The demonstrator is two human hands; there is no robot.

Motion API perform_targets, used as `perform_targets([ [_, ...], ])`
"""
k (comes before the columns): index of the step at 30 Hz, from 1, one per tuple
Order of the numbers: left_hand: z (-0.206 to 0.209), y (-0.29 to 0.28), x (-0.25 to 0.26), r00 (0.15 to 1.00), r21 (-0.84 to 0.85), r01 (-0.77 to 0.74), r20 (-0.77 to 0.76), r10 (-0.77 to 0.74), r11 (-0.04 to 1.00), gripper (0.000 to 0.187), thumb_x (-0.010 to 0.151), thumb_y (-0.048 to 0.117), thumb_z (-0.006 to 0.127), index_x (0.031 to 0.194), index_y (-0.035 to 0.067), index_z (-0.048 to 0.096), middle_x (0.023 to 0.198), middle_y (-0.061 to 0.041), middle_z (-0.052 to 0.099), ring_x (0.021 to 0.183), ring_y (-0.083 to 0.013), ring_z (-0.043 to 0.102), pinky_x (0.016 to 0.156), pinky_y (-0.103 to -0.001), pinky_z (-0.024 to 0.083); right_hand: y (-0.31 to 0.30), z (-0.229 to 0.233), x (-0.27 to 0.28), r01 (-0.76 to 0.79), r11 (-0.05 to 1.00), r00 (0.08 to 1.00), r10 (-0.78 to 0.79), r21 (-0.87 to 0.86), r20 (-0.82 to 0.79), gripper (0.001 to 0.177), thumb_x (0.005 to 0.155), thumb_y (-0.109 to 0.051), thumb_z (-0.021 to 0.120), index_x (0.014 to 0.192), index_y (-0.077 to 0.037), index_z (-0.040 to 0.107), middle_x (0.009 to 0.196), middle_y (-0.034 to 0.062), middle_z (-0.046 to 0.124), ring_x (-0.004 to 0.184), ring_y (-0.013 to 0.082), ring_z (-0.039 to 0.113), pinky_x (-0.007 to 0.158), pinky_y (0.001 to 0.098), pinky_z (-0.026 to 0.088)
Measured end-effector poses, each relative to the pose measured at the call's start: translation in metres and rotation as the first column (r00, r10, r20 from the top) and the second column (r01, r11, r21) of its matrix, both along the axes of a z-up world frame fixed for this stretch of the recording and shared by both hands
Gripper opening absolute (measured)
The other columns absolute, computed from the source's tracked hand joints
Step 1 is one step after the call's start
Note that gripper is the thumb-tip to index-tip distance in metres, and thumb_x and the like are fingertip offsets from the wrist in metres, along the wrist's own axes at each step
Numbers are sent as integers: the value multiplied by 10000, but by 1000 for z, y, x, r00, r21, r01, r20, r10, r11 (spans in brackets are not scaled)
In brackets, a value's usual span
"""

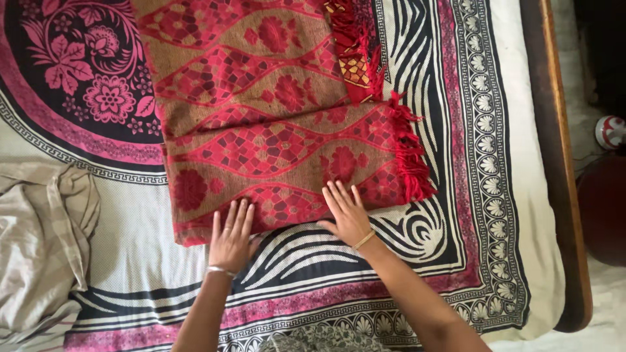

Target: The person folds a large red and gold patterned textile on a bed, smoothing and aligning edges before rolling it into a compact bundle. They then place the bundle on a nearby stack of folded linens and briefly handle a light-colored cloth on the bed.

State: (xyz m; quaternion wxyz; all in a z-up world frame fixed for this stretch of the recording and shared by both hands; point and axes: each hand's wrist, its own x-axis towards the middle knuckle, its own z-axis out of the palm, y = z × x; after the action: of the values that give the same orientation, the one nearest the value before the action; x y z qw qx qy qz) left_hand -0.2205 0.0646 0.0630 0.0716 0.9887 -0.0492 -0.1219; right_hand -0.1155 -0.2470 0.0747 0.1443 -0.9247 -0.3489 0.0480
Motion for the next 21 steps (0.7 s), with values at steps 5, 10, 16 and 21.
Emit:
perform_targets([
  [5, -19, 36, -2, 992, 328, 25, 105, -63, 944, 682, 945, 212, 488, 1598, 161, 298, 1667, -4, 298, 1541, -214, 277, 1242, -559, 213, -47, -24, 32, -58, 995, 998, 58, -84, -1, 935, 681, -300, 766, 1519, -113, 395, 1580, 235, 374, 1462, 387, 361, 1190, 576, 269],
  [10, -37, 36, 5, 980, 217, -66, 197, 22, 974, 635, 948, 148, 448, 1579, 121, 373, 1641, -36, 379, 1517, -229, 361, 1225, -541, 280, -52, -38, 42, -36, 987, 981, 65, -154, 185, 751, 854, 14, 625, 1560, -166, 445, 1541, 180, 505, 1440, 334, 477, 1192, 494, 371],
  [16, -42, 48, 26, 996, 139, -40, 86, 28, 990, 642, 906, 99, 453, 1546, 90, 393, 1603, -75, 416, 1443, -263, 413, 1165, -441, 335, -49, -28, 57, -14, 992, 992, 30, -126, 126, 647, 854, 27, 589, 1471, -166, 558, 1416, 141, 629, 1332, 311, 583, 1121, 441, 464],
  [21, 1, 57, 33, 993, 50, -19, 121, 13, 999, 578, 911, 98, 481, 1489, 91, 480, 1539, -84, 507, 1389, -296, 534, 1143, -408, 452, -52, 12, 63, 8, 995, 997, 0, -99, 71, 648, 797, -25, 631, 1422, -194, 603, 1382, 112, 657, 1287, 274, 610, 1034, 393, 521],
])
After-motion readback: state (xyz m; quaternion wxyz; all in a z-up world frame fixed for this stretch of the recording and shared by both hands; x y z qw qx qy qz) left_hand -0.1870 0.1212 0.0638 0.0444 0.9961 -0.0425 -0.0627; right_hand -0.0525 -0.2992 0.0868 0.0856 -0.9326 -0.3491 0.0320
